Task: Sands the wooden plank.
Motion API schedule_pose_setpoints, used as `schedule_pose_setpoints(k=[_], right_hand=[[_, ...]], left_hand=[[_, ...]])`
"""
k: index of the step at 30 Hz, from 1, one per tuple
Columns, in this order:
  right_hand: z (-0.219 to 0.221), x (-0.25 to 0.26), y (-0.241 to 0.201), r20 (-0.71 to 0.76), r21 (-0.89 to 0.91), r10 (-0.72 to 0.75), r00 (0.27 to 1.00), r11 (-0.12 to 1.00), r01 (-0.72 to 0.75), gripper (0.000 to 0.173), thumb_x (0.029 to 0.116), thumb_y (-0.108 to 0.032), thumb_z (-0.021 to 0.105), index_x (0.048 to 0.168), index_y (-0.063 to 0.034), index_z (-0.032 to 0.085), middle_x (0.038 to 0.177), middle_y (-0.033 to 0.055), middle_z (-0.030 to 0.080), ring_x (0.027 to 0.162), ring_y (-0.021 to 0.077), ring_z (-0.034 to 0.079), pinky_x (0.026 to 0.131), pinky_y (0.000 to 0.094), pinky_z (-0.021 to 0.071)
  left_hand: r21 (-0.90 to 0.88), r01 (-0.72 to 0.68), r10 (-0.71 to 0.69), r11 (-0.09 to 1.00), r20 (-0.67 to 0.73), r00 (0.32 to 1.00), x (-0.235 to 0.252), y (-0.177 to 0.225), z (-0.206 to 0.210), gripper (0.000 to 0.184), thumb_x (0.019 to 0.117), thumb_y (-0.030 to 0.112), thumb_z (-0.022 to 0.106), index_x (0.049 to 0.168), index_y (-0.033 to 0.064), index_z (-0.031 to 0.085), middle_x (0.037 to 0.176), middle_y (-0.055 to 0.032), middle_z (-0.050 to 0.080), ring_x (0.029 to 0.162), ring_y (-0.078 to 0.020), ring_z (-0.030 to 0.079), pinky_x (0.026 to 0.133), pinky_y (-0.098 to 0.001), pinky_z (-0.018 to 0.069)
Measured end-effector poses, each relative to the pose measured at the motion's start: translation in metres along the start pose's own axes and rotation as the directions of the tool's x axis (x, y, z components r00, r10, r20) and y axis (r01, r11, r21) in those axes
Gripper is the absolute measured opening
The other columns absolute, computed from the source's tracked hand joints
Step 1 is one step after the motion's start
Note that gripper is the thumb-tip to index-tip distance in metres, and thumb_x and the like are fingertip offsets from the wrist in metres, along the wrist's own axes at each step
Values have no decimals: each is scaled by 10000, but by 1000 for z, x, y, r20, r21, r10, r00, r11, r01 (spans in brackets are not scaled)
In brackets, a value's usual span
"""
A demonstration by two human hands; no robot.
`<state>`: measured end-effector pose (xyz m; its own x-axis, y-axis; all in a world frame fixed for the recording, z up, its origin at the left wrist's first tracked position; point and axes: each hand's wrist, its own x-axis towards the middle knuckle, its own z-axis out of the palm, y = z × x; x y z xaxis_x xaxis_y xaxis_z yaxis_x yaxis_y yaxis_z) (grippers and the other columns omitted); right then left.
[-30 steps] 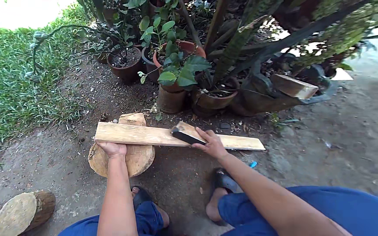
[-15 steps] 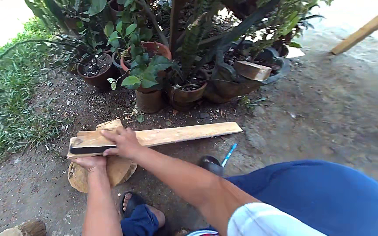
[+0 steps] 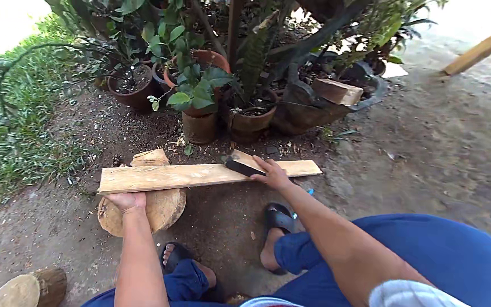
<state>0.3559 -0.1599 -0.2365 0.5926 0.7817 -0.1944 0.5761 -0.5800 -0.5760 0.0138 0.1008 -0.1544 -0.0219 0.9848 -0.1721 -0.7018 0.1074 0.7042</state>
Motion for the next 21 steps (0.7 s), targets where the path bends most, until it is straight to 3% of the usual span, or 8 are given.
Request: schedule_pose_setpoints(k=[5,9,12,15,18,21], right_hand=[[6,-8,-12,-85,68,36,996,997,-31,927,868,-414,824,1571,-3,381,1448,393,467,1329,552,483,1115,644,382],[16,-12,-76,-53,111,-123,991,985,129,904,834,-402,851,1492,76,457,1401,382,512,1315,526,508,1114,632,395],[40,-5,-154,-33,155,-346,937,925,347,865,793,-477,860,1415,47,565,1305,333,598,1242,493,567,1074,624,439],[62,-5,-248,18,145,-482,876,868,475,851,799,-553,828,1431,-36,589,1293,294,622,1206,488,580,1026,659,440],[75,-12,-327,87,91,-543,835,839,537,828,838,-577,785,1480,-106,557,1316,254,622,1201,458,588,995,666,438],[77,-17,-361,148,90,-535,832,845,528,800,872,-539,775,1530,-173,503,1339,223,603,1214,437,566,1007,657,413]], left_hand=[[-1,23,-23,1000,15,1000,-3,2,0,883,959,710,-94,1546,200,324,1499,-121,464,1351,-286,478,1082,-563,413],[11,4,-3,1000,-15,1000,-1,1,4,859,963,703,-102,1535,217,315,1519,-104,454,1379,-281,466,1094,-573,408],[6,1,-1,1000,-23,1000,1,-1,3,871,971,695,-92,1516,194,366,1471,-110,497,1322,-275,512,1065,-544,437],[15,-20,20,1000,1,1000,2,1,2,876,960,700,-106,1494,196,371,1440,-110,527,1299,-272,532,1048,-540,455],[-11,-28,28,1000,18,999,-1,1,3,842,972,706,-64,1435,212,437,1335,-70,607,1214,-222,593,978,-495,513],[-57,-10,12,998,33,999,-1,3,3,814,979,717,-15,1397,219,474,1272,-54,639,1155,-194,625,932,-459,540]])
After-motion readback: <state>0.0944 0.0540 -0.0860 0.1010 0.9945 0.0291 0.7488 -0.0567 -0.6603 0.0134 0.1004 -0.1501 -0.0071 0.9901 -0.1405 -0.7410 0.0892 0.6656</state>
